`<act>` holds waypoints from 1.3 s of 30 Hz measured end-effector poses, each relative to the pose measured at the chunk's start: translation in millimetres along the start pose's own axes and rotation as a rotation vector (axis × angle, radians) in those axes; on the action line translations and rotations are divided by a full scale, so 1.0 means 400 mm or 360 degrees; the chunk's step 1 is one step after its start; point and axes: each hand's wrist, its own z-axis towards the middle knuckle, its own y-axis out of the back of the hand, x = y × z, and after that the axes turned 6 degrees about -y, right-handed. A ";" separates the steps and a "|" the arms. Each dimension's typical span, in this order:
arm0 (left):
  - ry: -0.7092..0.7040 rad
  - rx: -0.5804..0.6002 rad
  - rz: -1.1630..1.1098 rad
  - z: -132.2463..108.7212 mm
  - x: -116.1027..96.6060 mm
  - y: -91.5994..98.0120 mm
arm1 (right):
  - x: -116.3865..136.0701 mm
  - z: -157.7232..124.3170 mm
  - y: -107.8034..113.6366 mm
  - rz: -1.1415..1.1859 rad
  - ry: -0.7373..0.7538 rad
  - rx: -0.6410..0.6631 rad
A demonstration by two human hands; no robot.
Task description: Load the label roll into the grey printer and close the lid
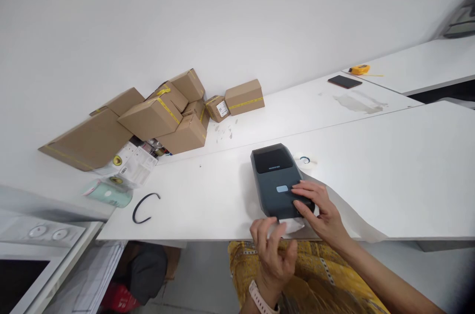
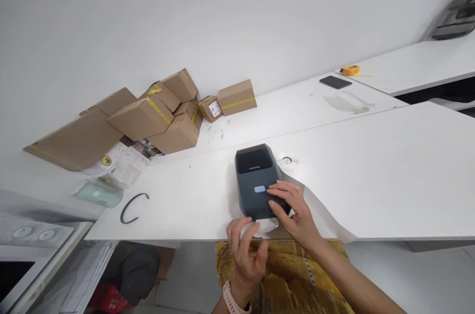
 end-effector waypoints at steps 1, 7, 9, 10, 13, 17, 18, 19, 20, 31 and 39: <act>0.0186 -0.0036 -0.0099 0.004 0.003 -0.001 | 0.001 -0.006 -0.007 0.0061 -0.0156 -0.0028; 0.1477 0.0053 -0.0873 0.077 0.030 -0.051 | -0.025 -0.044 -0.049 0.0460 -0.0963 -0.0113; 0.1598 0.0094 -0.1016 0.094 0.037 -0.064 | -0.032 -0.049 -0.052 0.0504 -0.1061 -0.0099; 0.1605 0.0091 -0.1049 0.099 0.040 -0.067 | -0.033 -0.051 -0.052 0.0512 -0.1101 -0.0088; 0.1548 0.0096 -0.1121 0.107 0.046 -0.062 | -0.033 -0.054 -0.049 0.0488 -0.1183 -0.0053; 0.1482 0.0105 -0.1135 0.113 0.055 -0.062 | -0.042 -0.061 -0.053 0.0469 -0.1150 -0.0064; 0.1465 0.0085 -0.1113 0.115 0.058 -0.065 | -0.046 -0.062 -0.055 0.0472 -0.1131 -0.0069; 0.1447 0.0064 -0.1090 0.118 0.061 -0.068 | -0.049 -0.064 -0.058 0.0473 -0.1112 -0.0073; 0.1431 0.0048 -0.1073 0.121 0.064 -0.070 | -0.052 -0.064 -0.060 0.0470 -0.1094 -0.0073; 0.1784 -0.0030 -0.0855 0.011 0.004 -0.004 | -0.023 -0.066 0.003 -0.0012 -0.0238 0.0166; 0.2243 0.0513 -0.1800 0.081 -0.081 -0.027 | -0.024 -0.057 0.024 -0.0053 -0.0193 0.0194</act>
